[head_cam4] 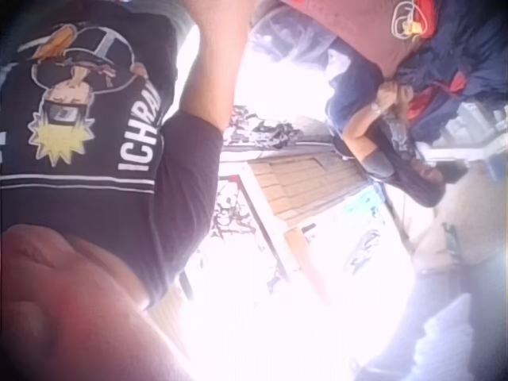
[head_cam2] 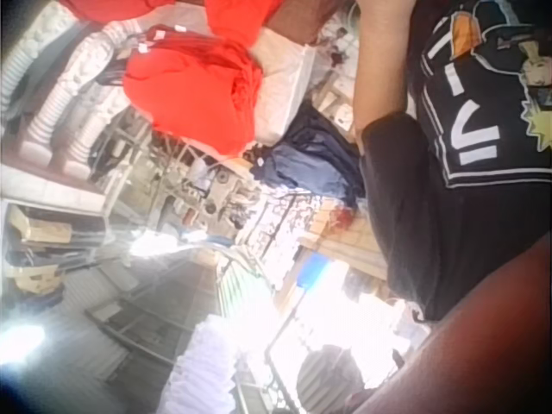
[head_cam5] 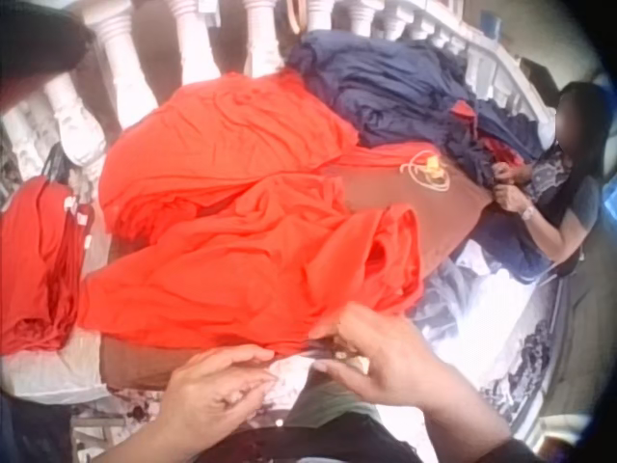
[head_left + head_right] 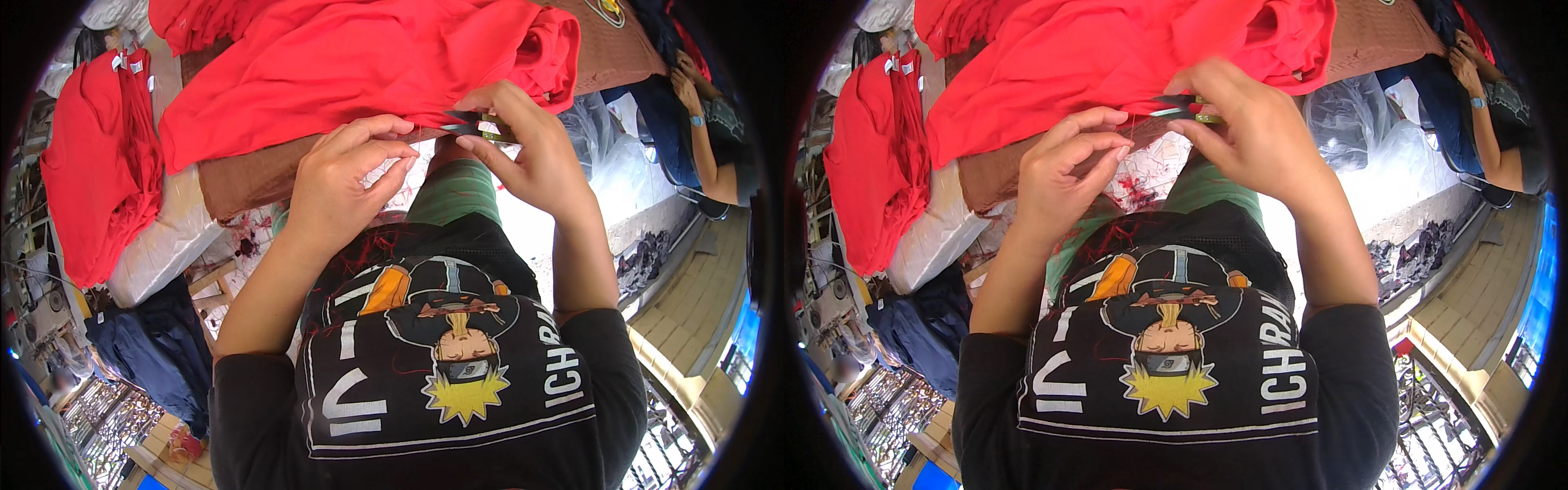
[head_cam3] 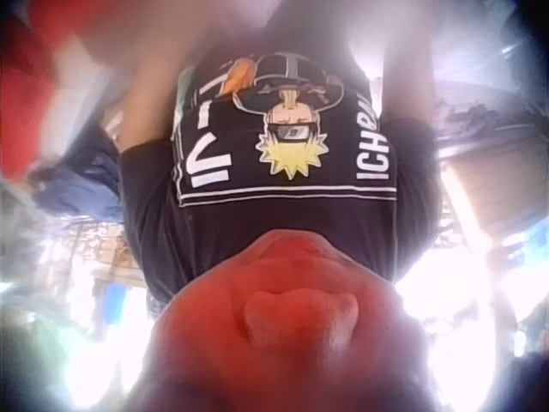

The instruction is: The person trims loose threads from red shirts using a small pair of snips. The person handles several shirts one by one, inspecting the seams and removing excess thread before setting each one aside.

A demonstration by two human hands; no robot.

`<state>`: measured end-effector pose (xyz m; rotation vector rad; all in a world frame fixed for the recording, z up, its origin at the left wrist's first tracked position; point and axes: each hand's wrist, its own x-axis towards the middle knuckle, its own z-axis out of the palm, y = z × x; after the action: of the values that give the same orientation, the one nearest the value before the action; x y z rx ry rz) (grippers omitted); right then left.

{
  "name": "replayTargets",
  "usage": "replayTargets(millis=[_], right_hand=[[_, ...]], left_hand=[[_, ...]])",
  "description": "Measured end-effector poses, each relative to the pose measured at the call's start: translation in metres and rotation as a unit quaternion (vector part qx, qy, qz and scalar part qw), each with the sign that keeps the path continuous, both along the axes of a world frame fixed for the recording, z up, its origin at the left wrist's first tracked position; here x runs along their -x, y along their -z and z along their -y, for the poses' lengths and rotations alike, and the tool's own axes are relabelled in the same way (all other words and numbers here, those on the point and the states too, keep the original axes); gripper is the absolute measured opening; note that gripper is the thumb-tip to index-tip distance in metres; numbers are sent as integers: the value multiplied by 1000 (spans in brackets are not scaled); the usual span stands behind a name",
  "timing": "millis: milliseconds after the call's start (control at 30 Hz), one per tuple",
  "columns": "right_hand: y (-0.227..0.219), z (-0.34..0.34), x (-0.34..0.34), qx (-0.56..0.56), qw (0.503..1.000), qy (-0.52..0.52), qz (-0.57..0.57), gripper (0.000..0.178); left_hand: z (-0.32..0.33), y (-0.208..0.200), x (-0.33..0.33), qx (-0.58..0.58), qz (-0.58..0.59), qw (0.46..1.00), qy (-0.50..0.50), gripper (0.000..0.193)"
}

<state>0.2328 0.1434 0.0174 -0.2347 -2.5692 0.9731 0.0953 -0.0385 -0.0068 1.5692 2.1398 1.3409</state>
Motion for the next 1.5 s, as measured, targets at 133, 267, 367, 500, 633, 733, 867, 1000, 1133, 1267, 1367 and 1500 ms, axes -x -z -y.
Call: replayTargets(millis=[133,267,367,500,633,733,867,1000,1133,1267,1367,1500], right_hand=[[2,5,5,-85,996,-30,-15,22],[8,7,10,-105,993,-35,-37,18],[10,6,13,-107,993,-35,-42,16],[10,7,14,-111,992,-33,-54,15],[4,4,11,-97,994,-8,-48,15],[0,0,10,-51,996,22,-66,17],[-4,-2,7,-55,994,33,-86,21],[-6,-5,4,-67,991,49,-102,23],[-8,-24,-3,25,978,116,-169,24],[-15,-30,-9,231,939,136,-213,28],[-52,-38,-37,255,893,-357,-100,30],[-106,11,-59,172,578,-797,34,31]], left_hand=[[-1,0,-2,-3,1,1000,0,10],[-2,0,-1,-2,-7,1000,4,10],[-2,0,-1,-3,1,1000,-1,10],[-1,-6,1,-12,-37,999,7,10],[8,-21,26,-44,-71,983,164,15],[6,-14,27,-46,-29,998,-18,19],[-3,4,16,-4,-149,980,-128,18],[-5,15,11,-4,-162,982,-96,22],[-13,-11,3,-31,-174,983,-42,19],[-40,2,15,-17,-293,956,-6,14],[-55,-16,68,-128,77,979,-138,18],[-64,-23,153,-137,87,970,-183,32]])
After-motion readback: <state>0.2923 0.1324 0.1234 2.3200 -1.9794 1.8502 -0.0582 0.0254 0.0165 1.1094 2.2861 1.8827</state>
